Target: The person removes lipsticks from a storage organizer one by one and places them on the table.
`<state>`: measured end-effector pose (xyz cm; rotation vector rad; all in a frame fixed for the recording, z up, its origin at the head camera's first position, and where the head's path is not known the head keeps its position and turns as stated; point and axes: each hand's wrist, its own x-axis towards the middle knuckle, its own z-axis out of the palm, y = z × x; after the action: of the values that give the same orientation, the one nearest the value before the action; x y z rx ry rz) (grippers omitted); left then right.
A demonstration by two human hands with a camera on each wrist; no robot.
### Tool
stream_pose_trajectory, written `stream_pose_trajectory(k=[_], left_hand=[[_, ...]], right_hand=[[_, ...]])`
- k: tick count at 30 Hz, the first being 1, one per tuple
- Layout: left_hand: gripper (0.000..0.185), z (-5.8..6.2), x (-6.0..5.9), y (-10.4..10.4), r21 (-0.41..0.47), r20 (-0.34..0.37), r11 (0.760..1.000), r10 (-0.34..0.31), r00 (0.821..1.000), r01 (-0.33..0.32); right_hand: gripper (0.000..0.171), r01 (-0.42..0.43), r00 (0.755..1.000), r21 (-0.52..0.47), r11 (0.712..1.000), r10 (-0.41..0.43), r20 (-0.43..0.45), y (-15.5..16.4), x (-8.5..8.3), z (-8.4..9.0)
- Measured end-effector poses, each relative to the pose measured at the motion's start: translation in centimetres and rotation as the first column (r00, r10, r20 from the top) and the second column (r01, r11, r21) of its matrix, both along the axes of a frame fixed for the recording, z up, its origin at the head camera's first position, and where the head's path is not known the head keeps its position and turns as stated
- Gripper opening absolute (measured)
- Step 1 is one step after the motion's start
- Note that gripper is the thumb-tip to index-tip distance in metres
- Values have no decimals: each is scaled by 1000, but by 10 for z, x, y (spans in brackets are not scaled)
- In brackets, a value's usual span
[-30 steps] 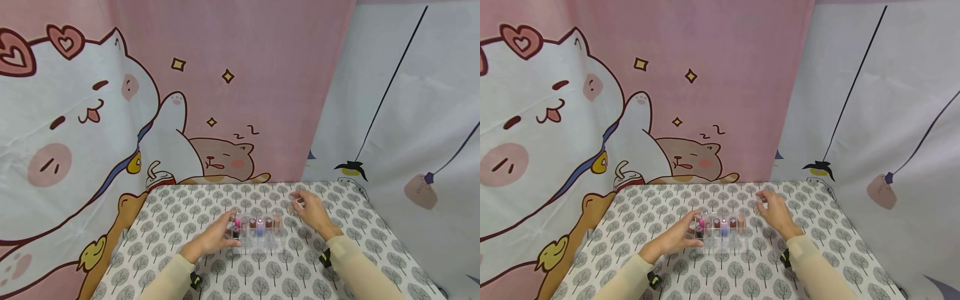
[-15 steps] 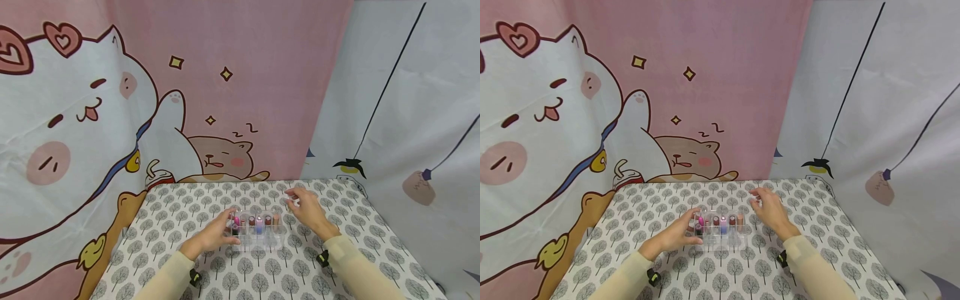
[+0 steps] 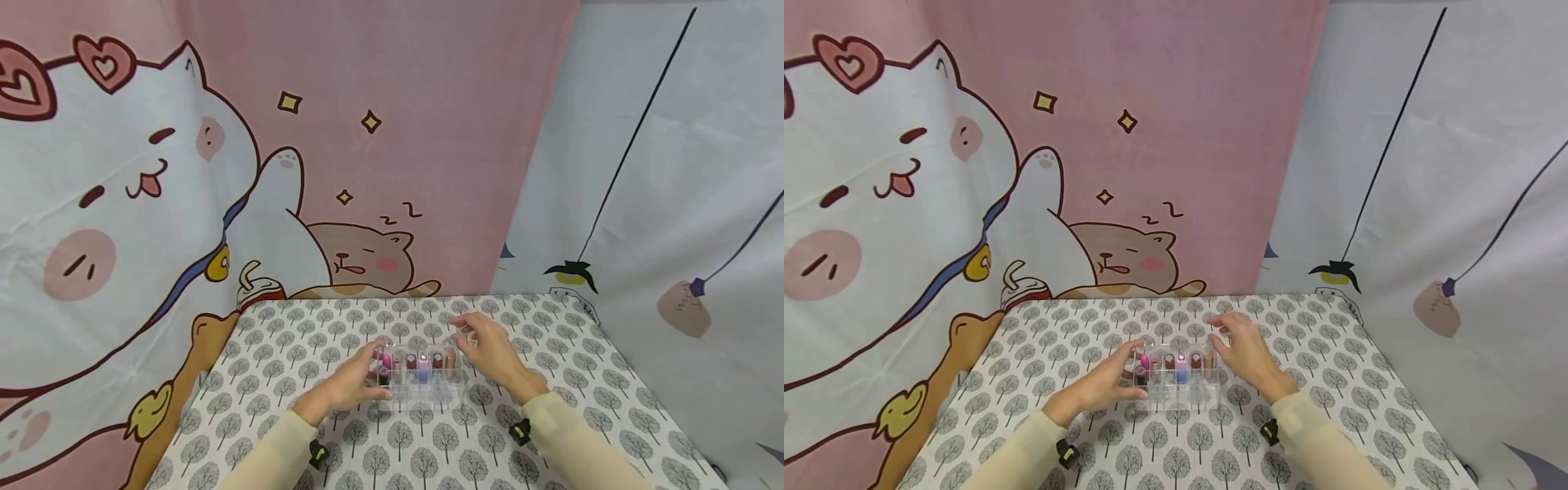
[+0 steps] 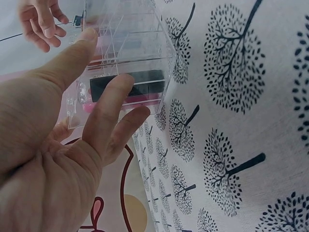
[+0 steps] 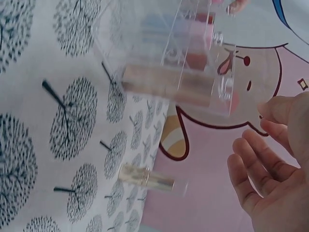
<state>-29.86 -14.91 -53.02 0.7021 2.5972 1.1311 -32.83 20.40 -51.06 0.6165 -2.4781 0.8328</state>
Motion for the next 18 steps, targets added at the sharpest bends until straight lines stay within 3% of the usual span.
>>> stream_pose_trajectory(k=[18], left_hand=[[118, 1, 2, 1, 9, 0, 1000, 3, 1000, -3]], right_hand=[[31, -169, 984, -9, 986, 169, 55, -43, 20, 0]])
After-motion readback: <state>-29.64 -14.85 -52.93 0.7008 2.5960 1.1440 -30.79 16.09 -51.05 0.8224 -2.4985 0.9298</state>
